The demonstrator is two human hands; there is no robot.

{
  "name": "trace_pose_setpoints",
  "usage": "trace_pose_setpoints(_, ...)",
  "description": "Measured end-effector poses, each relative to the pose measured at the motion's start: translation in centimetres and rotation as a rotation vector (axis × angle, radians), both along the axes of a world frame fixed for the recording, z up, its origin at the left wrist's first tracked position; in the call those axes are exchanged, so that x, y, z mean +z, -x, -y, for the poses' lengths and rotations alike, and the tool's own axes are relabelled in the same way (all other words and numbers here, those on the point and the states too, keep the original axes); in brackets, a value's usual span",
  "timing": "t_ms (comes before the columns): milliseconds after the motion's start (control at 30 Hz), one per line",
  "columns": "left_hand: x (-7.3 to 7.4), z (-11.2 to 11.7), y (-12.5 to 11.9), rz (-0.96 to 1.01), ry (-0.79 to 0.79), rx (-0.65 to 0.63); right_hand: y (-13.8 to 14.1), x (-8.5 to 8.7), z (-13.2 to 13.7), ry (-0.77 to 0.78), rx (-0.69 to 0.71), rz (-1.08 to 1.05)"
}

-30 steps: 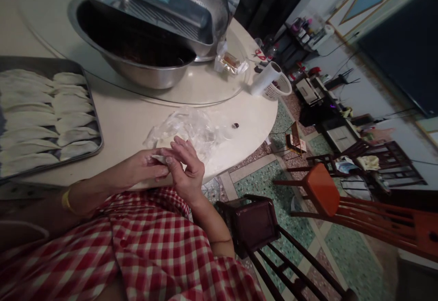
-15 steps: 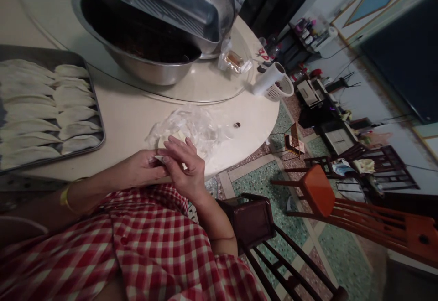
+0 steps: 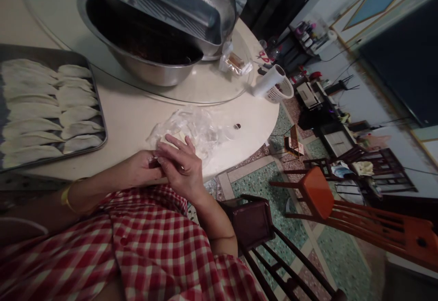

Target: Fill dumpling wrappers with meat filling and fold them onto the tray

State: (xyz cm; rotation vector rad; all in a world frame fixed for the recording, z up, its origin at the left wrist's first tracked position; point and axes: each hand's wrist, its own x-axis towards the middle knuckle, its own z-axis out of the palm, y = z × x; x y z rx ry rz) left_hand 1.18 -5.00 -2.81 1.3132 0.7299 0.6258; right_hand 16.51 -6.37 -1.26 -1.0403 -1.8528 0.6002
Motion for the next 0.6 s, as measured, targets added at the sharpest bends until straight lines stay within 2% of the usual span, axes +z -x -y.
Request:
trace_pose_setpoints(167, 0.0, 0.1, 0.1, 0.017, -0.039, 0.014, 0.0, 0.0, 0.1, 0.021, 0.005, 0.007)
trace_pose_setpoints(333, -0.7, 0.3, 0.1, 0.026, -0.065, 0.083, 0.4, 0.1, 0.0, -0.022, 0.009, 0.07)
trace_pose_setpoints(500, -0.9, 0.5, -0.2, 0.076, -0.041, 0.143, 0.7, 0.5, 0.1, -0.047, 0.008, 0.122)
trace_pose_setpoints(600, -0.5, 0.7, -0.1, 0.152, 0.05, 0.159, 0.0, 1.1, 0.0, -0.061, 0.012, 0.119)
